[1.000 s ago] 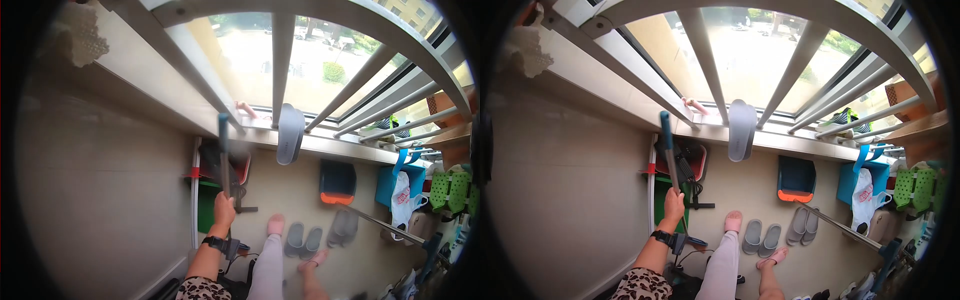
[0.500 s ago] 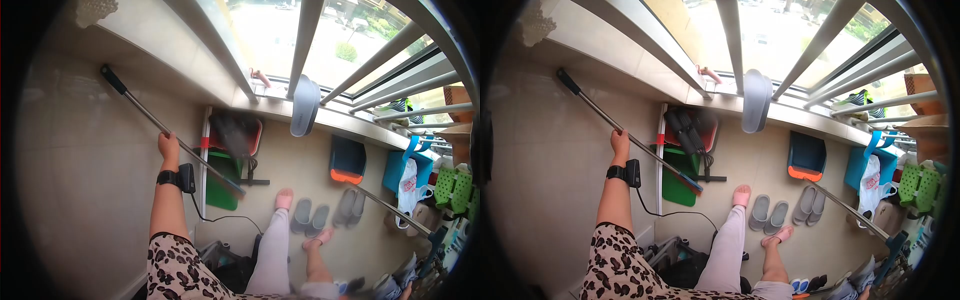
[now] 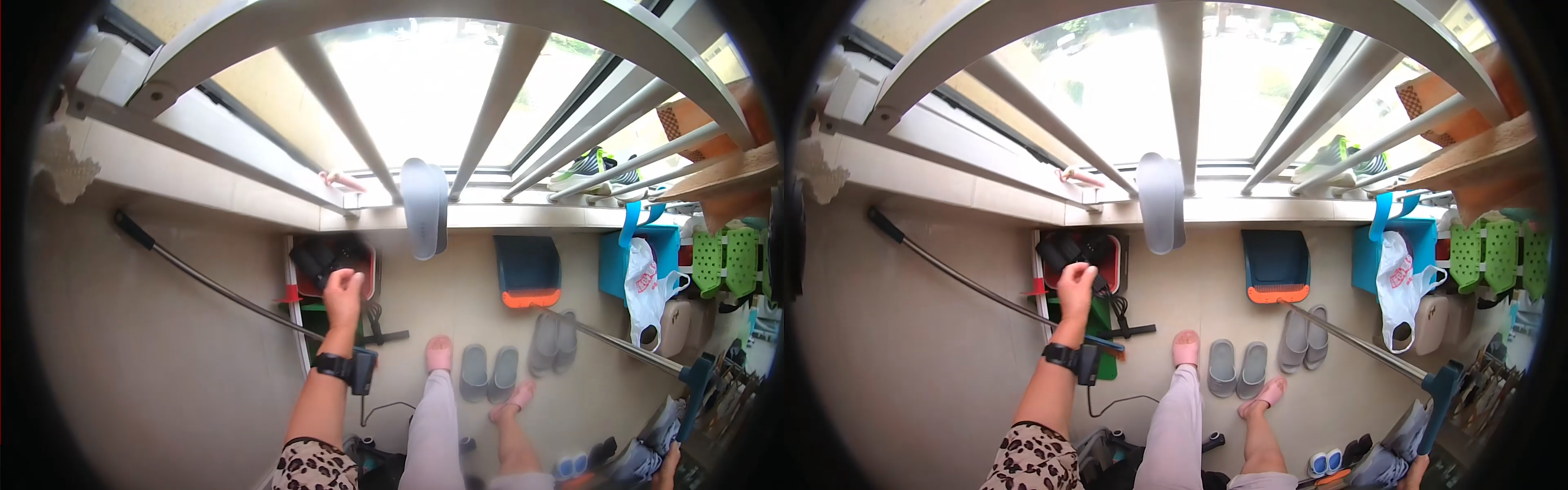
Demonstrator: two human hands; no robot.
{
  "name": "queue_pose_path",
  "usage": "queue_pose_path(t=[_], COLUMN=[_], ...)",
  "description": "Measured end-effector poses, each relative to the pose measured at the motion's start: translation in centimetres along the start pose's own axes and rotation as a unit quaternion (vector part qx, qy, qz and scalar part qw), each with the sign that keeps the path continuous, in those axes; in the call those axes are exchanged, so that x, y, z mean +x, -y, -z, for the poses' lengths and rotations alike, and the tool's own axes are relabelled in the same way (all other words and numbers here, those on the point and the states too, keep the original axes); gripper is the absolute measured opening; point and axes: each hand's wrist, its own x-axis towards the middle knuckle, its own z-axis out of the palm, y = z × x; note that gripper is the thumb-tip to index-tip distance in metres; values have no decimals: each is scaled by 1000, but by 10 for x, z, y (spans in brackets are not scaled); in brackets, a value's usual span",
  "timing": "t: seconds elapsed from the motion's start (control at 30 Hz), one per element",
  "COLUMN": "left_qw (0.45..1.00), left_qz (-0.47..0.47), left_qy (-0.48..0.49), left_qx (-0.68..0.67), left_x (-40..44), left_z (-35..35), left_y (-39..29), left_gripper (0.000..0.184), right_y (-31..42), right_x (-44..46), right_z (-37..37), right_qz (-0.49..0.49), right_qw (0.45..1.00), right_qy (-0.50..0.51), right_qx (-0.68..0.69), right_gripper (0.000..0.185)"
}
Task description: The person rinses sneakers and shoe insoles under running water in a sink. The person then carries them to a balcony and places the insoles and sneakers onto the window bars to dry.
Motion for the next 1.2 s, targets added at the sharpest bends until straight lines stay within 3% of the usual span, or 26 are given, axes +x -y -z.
queue_pose_path(t=[0.1, 0.2, 0.3, 0.4, 0.43, 0.57, 0.7, 0.8, 1.0, 1.13, 1.2], left_qw=[997, 984, 978, 978, 974, 998, 953, 929, 921, 937, 962], left_qz=[10, -32, 58, -19, -95, -46, 65, 97, 96, 2, -108], left_qy=[36, -5, 22, -24, -81, 13, 82, 100, 212, 267, 230], left_qx=[63, 176, 198, 206, 190, -51, -283, -344, -312, -225, -103], left_x=[23, 40, 52, 53, 53, 58, 46, 6, -69, -54, -28], left_z=[-91, -142, -158, -156, -159, -152, -126, -96, -82, -136, -170], left_y=[0, -21, -38, -46, -47, -58, -101, -130, -133, -143, -129], left_gripper=[43, 38, 29, 22, 19, 15, 17, 15, 15, 14, 7], right_y=[-90, -126, -134, -139, -139, -141, -139, -142, -146, -147, -150], right_x=[-46, -67, -66, -59, -56, -46, -40, -37, -26, -20, -16], right_z=[-139, -190, -194, -193, -191, -188, -186, -187, -185, -184, -186], right_qz=[-92, -139, -154, -162, -166, -175, -181, -189, -202, -205, -206], right_qw=[994, 985, 982, 980, 980, 978, 976, 974, 970, 969, 969], right_qy=[3, 4, 6, 2, 4, 6, 5, 5, 3, 3, 3], right_qx=[66, 100, 109, 115, 113, 116, 122, 126, 133, 138, 138], right_gripper=[53, 51, 50, 48, 48, 46, 44, 43, 40, 39, 38])
